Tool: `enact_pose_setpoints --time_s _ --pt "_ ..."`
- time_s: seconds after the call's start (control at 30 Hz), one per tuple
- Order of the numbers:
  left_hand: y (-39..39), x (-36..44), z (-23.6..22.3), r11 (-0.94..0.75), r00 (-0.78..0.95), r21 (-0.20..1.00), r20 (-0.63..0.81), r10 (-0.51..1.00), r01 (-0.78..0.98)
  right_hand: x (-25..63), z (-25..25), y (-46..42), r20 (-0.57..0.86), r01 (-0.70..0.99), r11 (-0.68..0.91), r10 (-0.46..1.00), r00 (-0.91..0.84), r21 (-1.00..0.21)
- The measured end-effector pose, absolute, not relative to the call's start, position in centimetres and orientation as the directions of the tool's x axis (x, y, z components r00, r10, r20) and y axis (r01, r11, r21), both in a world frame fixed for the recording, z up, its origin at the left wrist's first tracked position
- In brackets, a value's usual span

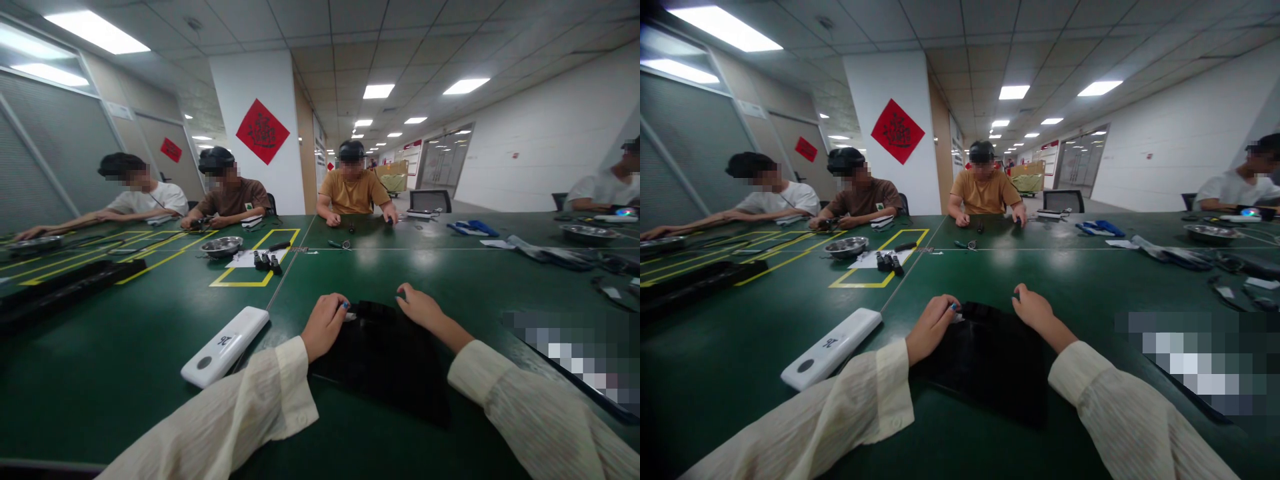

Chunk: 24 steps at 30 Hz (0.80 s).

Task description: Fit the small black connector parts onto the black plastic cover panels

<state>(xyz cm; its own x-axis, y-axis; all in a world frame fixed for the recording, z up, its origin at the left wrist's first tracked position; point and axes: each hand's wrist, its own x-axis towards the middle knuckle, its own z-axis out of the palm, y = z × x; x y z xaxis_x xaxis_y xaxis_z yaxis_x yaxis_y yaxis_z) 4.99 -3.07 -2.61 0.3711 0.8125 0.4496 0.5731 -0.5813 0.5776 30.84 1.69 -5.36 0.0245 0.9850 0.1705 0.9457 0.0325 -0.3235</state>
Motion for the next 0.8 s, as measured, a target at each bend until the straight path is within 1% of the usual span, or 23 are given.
enact_pose_setpoints --time_s 0.17,0.27,0.37,0.43,0.47,0.5,0.57,0.63,0.67,0.7,0.8 --pt "-3.0 4.9 -2.6 -0.602 0.385 0.554 0.465 0.797 0.576 31.2 -5.9 1.8 0.277 0.926 0.101 0.961 0.004 -0.363" --pt "-3.1 4.9 -2.6 -0.639 0.41 0.507 0.497 0.765 0.579 30.8 -5.7 1.6 0.367 0.905 0.144 0.93 0.014 -0.4" --pt "-3.6 4.9 -2.5 -0.704 0.456 0.412 0.553 0.698 0.578 29.4 -4.7 0.7 0.538 0.822 0.278 0.842 0.04 -0.497" --pt "-4.0 5.0 -2.4 -0.746 0.483 0.348 0.592 0.645 0.568 28.2 -3.7 -0.4 0.693 0.741 0.427 0.717 0.07 -0.518" --pt "-4.2 5.1 -2.4 -0.761 0.488 0.328 0.611 0.623 0.56 27.6 -3.2 -1.2 0.767 0.721 0.496 0.637 0.076 -0.484" --pt "-4.4 5.1 -2.3 -0.77 0.483 0.317 0.632 0.606 0.553 27.1 -2.8 -2.0 0.832 0.722 0.55 0.55 0.065 -0.42" --pt "-4.8 5.1 -2.1 -0.781 0.456 0.306 0.673 0.582 0.545 26.2 -2.1 -3.6 0.939 0.749 0.629 0.344 -0.025 -0.21" --pt "-5.2 5.0 -2.0 -0.791 0.43 0.294 0.711 0.556 0.537 25.5 -1.8 -5.1 0.972 0.746 0.665 0.164 -0.166 0.015" --pt "-5.4 4.9 -1.9 -0.8 0.431 0.282 0.723 0.54 0.529 25.2 -1.7 -5.8 0.967 0.73 0.677 0.11 -0.228 0.095" --pt "-5.5 4.8 -1.8 -0.813 0.443 0.266 0.73 0.521 0.518 24.8 -1.7 -6.3 0.957 0.71 0.689 0.085 -0.279 0.146" --pt "-6.1 4.7 -1.6 -0.853 0.517 0.181 0.728 0.45 0.489 23.7 -1.9 -7.2 0.926 0.662 0.722 0.077 -0.369 0.203"
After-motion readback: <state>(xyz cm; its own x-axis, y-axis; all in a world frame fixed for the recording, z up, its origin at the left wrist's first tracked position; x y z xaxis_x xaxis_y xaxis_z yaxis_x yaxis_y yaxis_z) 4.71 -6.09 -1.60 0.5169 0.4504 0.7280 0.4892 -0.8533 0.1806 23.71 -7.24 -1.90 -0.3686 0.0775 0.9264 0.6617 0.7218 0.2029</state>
